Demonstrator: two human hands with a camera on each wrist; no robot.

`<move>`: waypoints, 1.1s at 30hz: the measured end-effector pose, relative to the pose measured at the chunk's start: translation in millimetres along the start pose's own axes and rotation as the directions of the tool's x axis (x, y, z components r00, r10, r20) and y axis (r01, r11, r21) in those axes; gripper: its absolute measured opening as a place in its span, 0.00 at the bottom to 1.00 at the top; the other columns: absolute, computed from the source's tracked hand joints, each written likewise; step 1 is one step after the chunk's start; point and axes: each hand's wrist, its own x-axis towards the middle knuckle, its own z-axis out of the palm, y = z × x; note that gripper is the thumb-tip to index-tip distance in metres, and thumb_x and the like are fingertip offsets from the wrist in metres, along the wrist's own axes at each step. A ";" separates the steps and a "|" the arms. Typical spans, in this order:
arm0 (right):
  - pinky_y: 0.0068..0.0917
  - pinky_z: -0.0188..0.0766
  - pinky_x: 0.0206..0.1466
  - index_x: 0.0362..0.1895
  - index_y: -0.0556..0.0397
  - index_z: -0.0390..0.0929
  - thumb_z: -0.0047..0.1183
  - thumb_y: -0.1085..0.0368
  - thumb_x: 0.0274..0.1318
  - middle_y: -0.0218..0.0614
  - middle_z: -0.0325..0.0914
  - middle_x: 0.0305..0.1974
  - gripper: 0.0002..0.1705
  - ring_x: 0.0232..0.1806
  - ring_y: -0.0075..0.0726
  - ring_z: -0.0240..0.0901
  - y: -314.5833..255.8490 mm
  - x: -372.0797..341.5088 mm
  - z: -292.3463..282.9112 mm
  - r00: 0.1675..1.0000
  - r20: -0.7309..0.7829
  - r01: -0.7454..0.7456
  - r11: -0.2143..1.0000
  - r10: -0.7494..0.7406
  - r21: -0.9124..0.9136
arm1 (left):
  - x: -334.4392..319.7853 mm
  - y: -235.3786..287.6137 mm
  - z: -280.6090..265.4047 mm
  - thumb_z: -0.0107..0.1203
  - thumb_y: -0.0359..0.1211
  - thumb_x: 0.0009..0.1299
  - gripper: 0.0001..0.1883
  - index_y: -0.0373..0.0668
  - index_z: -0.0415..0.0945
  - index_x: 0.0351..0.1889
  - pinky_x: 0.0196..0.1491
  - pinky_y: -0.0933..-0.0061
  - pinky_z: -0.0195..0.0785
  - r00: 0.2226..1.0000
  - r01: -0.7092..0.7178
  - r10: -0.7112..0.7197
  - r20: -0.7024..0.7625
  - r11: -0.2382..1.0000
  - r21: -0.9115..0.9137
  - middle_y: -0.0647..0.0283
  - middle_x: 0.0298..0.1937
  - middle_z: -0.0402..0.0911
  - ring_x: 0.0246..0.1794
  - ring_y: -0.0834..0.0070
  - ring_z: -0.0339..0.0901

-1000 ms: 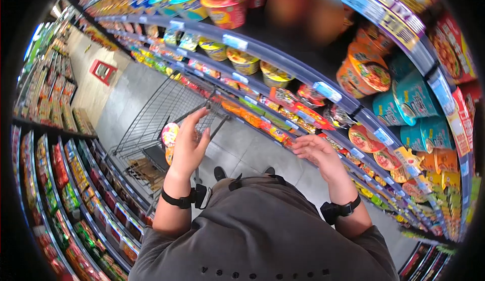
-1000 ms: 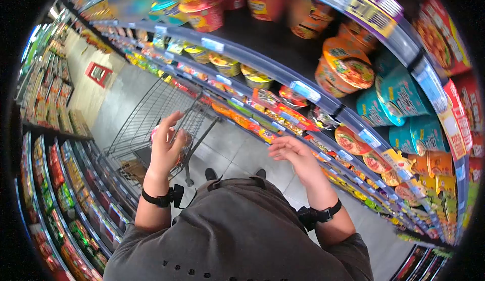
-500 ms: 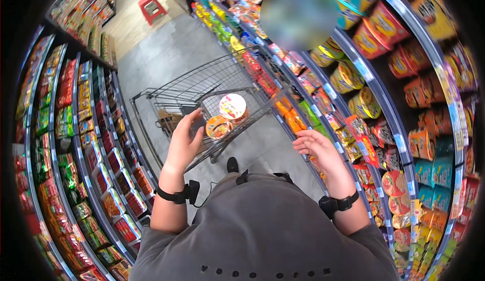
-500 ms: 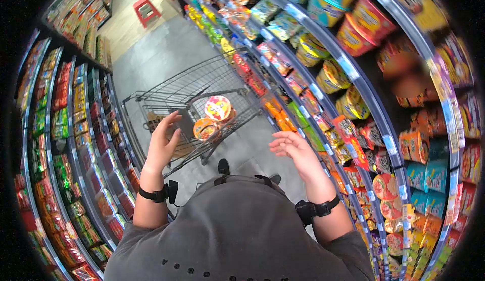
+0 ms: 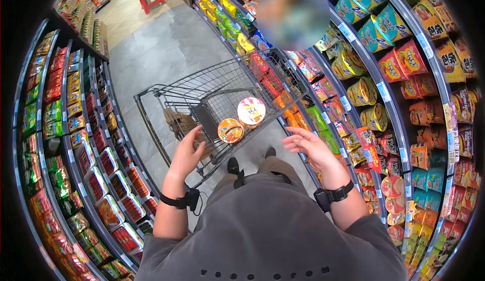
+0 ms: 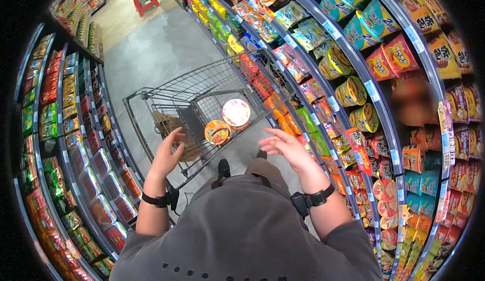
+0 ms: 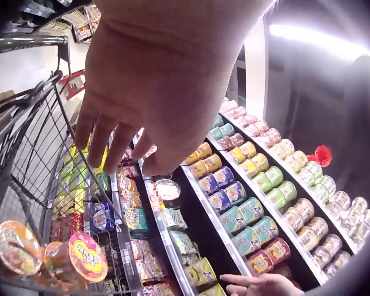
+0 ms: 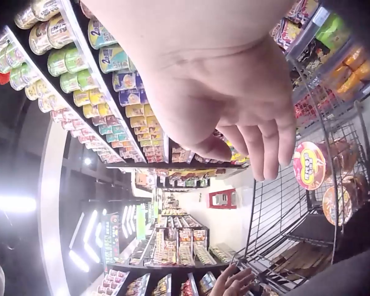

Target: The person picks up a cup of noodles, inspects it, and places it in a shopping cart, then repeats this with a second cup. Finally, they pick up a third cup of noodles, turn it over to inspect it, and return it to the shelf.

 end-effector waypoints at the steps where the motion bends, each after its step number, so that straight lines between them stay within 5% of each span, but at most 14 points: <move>1: 0.32 0.76 0.61 0.76 0.56 0.64 0.44 0.65 0.72 0.46 0.81 0.59 0.30 0.58 0.38 0.81 5.2 3.4 -3.3 1.000 0.002 -0.009 1.000 0.009 -0.006 | 4.6 -6.5 3.8 0.59 0.29 0.73 0.29 0.39 0.67 0.72 0.65 0.61 0.72 1.000 0.011 -0.011 0.016 1.000 -0.029 0.51 0.59 0.82 0.61 0.59 0.80; 15: 0.34 0.71 0.65 0.76 0.57 0.62 0.47 0.61 0.73 0.46 0.76 0.66 0.32 0.65 0.37 0.75 29.9 120.9 -54.6 0.979 0.000 -0.202 0.979 0.202 0.024 | 91.6 -38.7 61.6 0.58 0.31 0.75 0.30 0.34 0.65 0.73 0.61 0.62 0.74 0.946 0.177 -0.176 0.272 0.984 0.022 0.49 0.57 0.83 0.58 0.60 0.81; 20: 0.38 0.66 0.71 0.80 0.52 0.56 0.52 0.59 0.70 0.45 0.69 0.70 0.38 0.71 0.39 0.67 72.9 204.1 -74.0 0.937 0.053 -0.341 0.938 0.344 -0.060 | 130.4 -69.0 99.7 0.57 0.32 0.76 0.30 0.33 0.63 0.74 0.58 0.64 0.76 0.872 0.329 -0.323 0.368 0.943 0.048 0.50 0.57 0.84 0.55 0.62 0.84; 23: 0.39 0.63 0.75 0.81 0.52 0.52 0.55 0.60 0.68 0.44 0.68 0.72 0.43 0.74 0.38 0.64 80.3 240.7 -74.7 0.890 0.091 -0.444 0.895 0.446 -0.042 | 152.2 -91.3 130.0 0.56 0.36 0.75 0.32 0.32 0.64 0.74 0.57 0.61 0.76 0.825 0.424 -0.401 0.397 0.905 0.034 0.43 0.55 0.84 0.53 0.55 0.85; 27: 0.38 0.61 0.75 0.83 0.50 0.48 0.56 0.59 0.66 0.44 0.68 0.72 0.46 0.74 0.35 0.63 76.7 266.8 -67.2 0.828 0.175 -0.551 0.831 0.533 0.075 | 182.0 -97.8 157.4 0.58 0.36 0.75 0.31 0.34 0.64 0.74 0.53 0.63 0.78 0.797 0.433 -0.467 0.382 0.884 0.177 0.49 0.51 0.86 0.51 0.60 0.85; 33: 0.32 0.72 0.57 0.81 0.51 0.54 0.57 0.59 0.64 0.41 0.80 0.58 0.45 0.56 0.34 0.77 95.5 294.5 -69.5 0.855 0.182 -0.445 0.866 0.487 -0.226 | 201.4 -109.4 181.6 0.58 0.38 0.75 0.28 0.35 0.69 0.70 0.51 0.64 0.77 0.770 0.461 -0.484 0.415 0.872 0.162 0.49 0.46 0.86 0.46 0.61 0.86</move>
